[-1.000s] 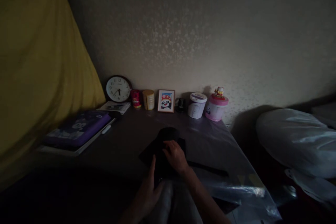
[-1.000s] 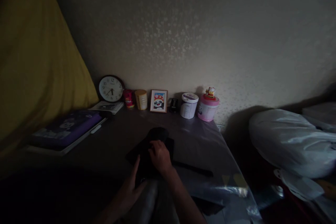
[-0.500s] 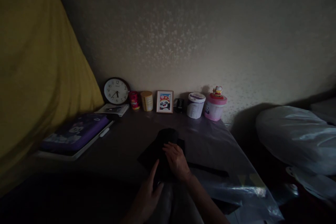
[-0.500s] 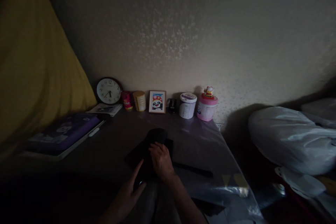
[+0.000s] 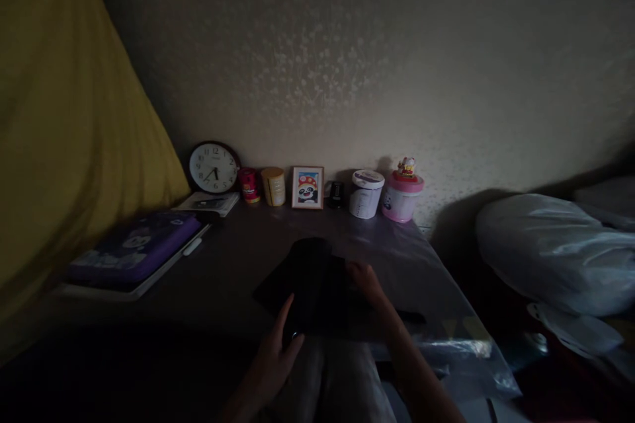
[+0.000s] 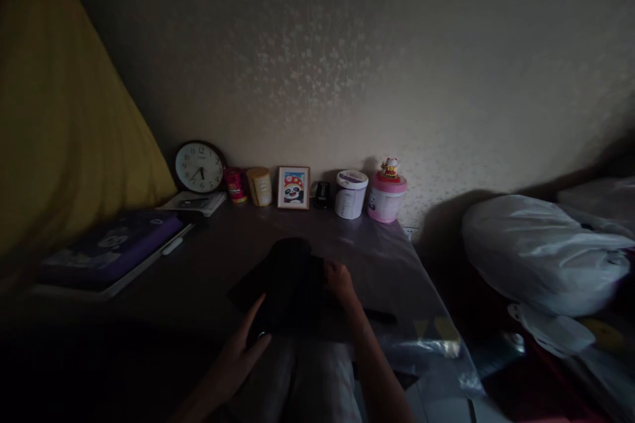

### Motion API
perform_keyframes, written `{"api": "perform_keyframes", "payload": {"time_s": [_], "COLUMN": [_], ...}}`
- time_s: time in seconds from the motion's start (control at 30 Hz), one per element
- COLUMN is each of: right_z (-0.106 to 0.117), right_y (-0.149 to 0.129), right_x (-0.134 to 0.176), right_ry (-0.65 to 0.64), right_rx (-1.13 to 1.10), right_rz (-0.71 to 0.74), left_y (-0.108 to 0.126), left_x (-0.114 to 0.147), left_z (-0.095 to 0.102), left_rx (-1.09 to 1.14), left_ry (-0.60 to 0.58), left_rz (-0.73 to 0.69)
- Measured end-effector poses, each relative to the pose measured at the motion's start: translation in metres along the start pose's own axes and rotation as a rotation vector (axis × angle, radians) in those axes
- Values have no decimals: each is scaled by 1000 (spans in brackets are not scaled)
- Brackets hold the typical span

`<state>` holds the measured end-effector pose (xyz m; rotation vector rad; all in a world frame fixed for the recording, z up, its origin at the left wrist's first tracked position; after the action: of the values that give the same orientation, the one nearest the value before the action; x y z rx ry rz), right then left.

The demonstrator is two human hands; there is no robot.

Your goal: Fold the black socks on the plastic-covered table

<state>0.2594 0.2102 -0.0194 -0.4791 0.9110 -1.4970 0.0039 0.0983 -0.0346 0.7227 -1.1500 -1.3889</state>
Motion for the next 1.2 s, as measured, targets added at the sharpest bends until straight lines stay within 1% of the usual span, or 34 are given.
{"api": "perform_keyframes", "payload": {"time_s": [0.2, 0.27, 0.5, 0.57, 0.63, 0.73, 0.83, 0.93, 1.03, 1.2], "right_z": [-10, -14, -27, -26, -23, -15, -9, -10, -16, -26], "right_y": [-16, -19, -23, -24, -25, -25, -27, -37, -49, -61], "right_x": [1, 2, 6, 5, 4, 4, 4, 0, -6, -15], "right_ry": [1, -8, -30, -23, -16, -5, 1, -2, -14, -31], "right_rx": [-40, -43, 2, 12, 14, 13, 6, -9, -4, 41], "right_rz": [8, 5, -12, -4, 10, 21, 30, 51, 68, 60], "left_y": [0, 0, 5, 6, 5, 4, 8, 9, 10, 7], "left_x": [-1, -1, 2, 3, 4, 3, 2, 1, 0, -1], "left_z": [-1, -1, 2, 6, 8, 8, 10, 8, 6, 0], "left_rx": [34, 30, 55, 81, 121, 207, 250, 217, 161, 90], "left_ry": [-28, -36, -9, 15, 15, -36, -53, -33, 3, -24], "left_rz": [-31, -19, -6, 11, 60, 125, 116, 95, 31, 13]}}
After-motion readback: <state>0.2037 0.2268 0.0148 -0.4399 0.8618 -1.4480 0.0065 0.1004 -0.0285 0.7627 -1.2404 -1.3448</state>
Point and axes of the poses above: each hand's wrist, its own x-axis away from the middle knuckle, its own z-axis out of the back of the hand, y = z × x, the point moved 10 cm from there along -x, towards the middle knuckle, and after that the axes turned 9 degrees about z, right-handed, at the moved point
